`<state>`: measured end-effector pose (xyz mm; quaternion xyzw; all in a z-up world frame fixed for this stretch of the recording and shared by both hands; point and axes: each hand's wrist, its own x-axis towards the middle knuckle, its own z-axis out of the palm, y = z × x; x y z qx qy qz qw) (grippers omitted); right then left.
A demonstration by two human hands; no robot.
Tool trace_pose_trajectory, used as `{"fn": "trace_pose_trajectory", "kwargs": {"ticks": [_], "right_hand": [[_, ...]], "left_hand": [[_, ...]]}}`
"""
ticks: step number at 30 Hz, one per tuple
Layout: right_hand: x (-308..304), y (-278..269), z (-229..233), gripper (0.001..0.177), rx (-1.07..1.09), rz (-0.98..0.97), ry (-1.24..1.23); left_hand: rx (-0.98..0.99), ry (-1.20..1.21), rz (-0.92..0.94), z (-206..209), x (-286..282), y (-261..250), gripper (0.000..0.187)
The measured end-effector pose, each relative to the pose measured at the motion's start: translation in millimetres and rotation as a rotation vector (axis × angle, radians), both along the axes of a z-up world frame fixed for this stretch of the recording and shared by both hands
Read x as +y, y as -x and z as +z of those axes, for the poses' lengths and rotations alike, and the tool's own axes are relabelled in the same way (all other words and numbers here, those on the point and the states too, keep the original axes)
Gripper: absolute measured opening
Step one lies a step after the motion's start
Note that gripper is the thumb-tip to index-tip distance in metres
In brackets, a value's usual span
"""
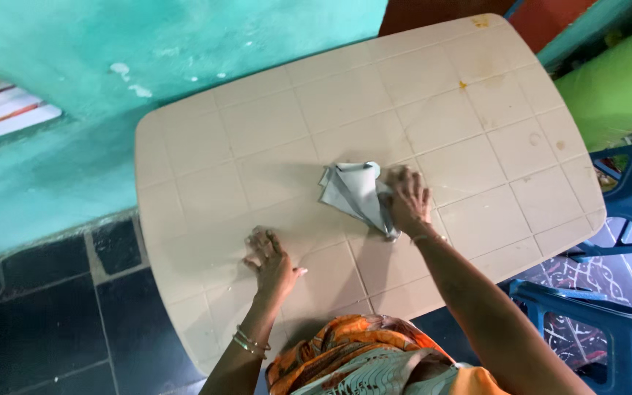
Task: The person picks up several books and a diary from a table and places them on a wall shelf. Then the person wipes the table surface with a cloth.
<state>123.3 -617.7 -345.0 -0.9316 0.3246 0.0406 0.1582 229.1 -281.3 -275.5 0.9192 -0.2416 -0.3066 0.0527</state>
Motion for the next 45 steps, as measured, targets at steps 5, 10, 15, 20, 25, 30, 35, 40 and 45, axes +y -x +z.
{"fn": "trace_pose_trajectory", "kwargs": {"ticks": [5,10,15,20,25,30,35,40,45], "right_hand": [[-6,7,-21,0.058,-0.106,-0.020,-0.151],[36,-25,-16,0.075,-0.276,0.212,-0.002],[-2,-12,49,0.074,-0.340,0.044,-0.646],[-90,11,106,0.073,-0.409,-0.035,-0.684],[-182,39,154,0.070,-0.675,0.082,-1.012],[-242,71,150,0.065,-0.693,-0.264,-0.499],[-258,61,72,0.063,-0.704,-0.155,-0.249],[-228,47,-1,0.049,-0.570,0.210,-0.064],[-270,14,-26,0.046,-0.471,0.205,0.003]], "left_hand": [[0.023,-0.028,0.035,14,-26,-6,0.132],[0.051,-0.024,0.094,-5,-72,-18,0.106],[-0.238,0.521,0.294,-2,-139,6,0.089],[-0.176,0.755,-0.038,18,-244,62,0.091],[-0.046,0.989,0.058,19,-333,73,0.051],[-0.114,0.864,0.144,-13,-356,55,0.043],[-0.507,0.412,0.139,-35,-351,21,0.076],[-0.535,0.270,0.051,-35,-345,19,0.083],[-0.495,0.193,0.051,-27,-346,21,0.084]]}}
